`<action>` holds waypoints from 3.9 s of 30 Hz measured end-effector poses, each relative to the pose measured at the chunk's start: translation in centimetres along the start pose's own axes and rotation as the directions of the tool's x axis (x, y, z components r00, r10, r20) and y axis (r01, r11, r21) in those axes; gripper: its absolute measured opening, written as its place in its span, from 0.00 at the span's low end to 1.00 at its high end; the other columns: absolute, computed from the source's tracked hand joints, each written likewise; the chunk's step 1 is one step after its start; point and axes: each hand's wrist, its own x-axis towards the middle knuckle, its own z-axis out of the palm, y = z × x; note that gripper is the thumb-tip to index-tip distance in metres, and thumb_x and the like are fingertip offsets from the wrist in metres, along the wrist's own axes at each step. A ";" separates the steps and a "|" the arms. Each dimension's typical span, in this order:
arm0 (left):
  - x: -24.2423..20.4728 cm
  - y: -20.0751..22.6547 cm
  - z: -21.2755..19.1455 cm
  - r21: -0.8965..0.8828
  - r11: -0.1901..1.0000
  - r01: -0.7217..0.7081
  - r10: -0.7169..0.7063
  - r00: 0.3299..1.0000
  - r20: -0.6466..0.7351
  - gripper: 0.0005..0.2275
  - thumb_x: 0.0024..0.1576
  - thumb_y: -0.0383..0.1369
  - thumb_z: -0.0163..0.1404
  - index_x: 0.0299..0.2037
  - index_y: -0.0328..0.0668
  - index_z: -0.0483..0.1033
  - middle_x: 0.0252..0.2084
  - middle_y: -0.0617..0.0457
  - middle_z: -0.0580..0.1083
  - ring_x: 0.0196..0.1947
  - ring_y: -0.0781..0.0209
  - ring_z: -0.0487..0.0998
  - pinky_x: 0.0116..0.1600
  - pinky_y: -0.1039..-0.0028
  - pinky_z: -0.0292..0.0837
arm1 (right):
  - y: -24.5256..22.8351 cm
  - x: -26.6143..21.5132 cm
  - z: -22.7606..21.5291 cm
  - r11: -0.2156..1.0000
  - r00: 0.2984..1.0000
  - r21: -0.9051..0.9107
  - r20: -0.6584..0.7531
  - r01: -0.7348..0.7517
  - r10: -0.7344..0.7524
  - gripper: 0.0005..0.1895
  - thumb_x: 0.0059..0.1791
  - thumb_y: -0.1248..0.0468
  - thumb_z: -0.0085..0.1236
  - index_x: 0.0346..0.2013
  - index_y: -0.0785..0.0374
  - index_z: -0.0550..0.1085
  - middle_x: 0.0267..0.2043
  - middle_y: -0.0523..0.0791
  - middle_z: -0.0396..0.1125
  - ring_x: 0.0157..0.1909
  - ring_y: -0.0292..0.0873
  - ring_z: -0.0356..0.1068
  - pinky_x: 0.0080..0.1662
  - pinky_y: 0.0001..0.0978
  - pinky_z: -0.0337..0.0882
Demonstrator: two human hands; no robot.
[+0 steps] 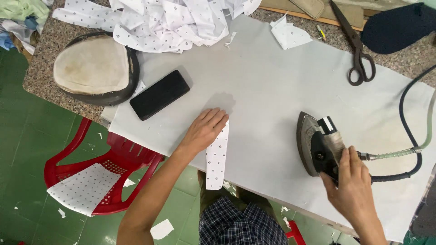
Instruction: The person irons a white patterned fabric strip on a table using a steam iron. They repeatedly move a black rectangular object aside to access the fabric, then iron different sections of the strip.
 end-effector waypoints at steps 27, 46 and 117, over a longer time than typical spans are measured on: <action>-2.1 6.0 4.8 -0.224 0.962 0.153 -0.090 0.959 0.269 0.27 0.65 0.49 0.42 0.73 0.52 0.57 0.74 0.50 0.57 0.75 0.52 0.53 0.77 0.52 0.40 | -4.6 7.3 -1.2 0.969 0.858 -0.018 0.462 -0.247 0.227 0.33 0.53 0.44 0.47 0.65 0.63 0.63 0.51 0.55 0.74 0.50 0.53 0.78 0.49 0.45 0.79; -0.6 -1.8 4.5 -0.153 0.916 0.371 -0.309 0.895 0.323 0.33 0.62 0.56 0.42 0.70 0.39 0.60 0.73 0.37 0.57 0.74 0.44 0.53 0.76 0.47 0.35 | -13.3 22.4 -0.6 0.977 0.923 0.097 0.358 -0.188 0.142 0.28 0.56 0.50 0.45 0.61 0.69 0.64 0.48 0.59 0.73 0.47 0.59 0.77 0.45 0.50 0.78; 0.6 -3.1 8.2 -0.242 0.968 0.062 -0.070 0.997 -0.026 0.17 0.63 0.32 0.49 0.60 0.34 0.72 0.61 0.42 0.70 0.65 0.48 0.68 0.72 0.58 0.59 | -19.9 8.1 9.4 0.794 0.851 0.391 0.445 -0.466 0.280 0.16 0.51 0.57 0.58 0.42 0.69 0.78 0.29 0.52 0.77 0.33 0.52 0.79 0.35 0.40 0.78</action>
